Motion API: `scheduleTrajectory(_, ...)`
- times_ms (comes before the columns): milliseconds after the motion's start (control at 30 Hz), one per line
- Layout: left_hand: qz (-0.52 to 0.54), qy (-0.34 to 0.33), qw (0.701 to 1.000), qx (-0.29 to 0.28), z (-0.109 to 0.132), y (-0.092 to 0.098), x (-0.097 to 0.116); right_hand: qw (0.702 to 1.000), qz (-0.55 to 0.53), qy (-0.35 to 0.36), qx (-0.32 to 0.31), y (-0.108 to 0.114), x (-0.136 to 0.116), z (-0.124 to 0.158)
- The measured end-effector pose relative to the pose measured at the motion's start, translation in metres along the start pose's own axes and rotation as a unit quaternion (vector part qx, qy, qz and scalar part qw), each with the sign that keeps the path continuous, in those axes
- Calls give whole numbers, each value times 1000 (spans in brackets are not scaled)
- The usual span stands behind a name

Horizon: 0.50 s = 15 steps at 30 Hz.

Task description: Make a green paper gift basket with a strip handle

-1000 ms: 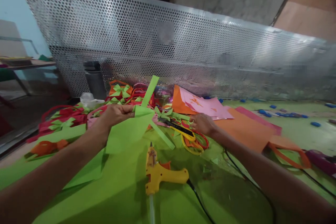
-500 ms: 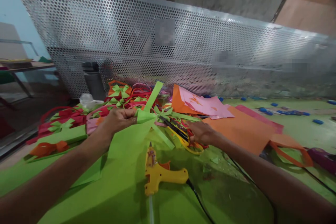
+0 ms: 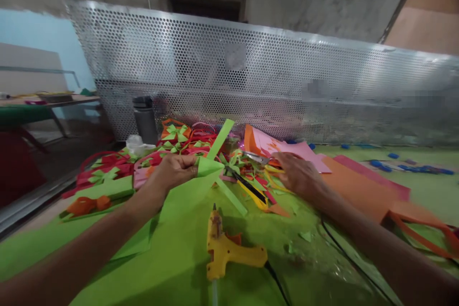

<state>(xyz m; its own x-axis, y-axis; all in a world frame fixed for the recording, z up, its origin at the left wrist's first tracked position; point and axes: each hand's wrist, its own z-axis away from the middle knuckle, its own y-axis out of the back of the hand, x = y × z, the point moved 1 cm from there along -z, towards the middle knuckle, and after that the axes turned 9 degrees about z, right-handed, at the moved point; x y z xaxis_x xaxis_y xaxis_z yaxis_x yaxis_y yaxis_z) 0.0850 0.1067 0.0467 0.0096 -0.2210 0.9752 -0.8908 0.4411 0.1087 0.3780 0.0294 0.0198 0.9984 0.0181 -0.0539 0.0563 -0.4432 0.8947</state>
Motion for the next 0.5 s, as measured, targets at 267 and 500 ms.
scheduleTrajectory(267,-7,-12,999,-45,8,-4,-1,968,-249,23,33,-1,-17,-5)
scheduleTrajectory(500,-16,-14,998,-61,6,2,3,934,-338,107,-46,-4,-40,7)
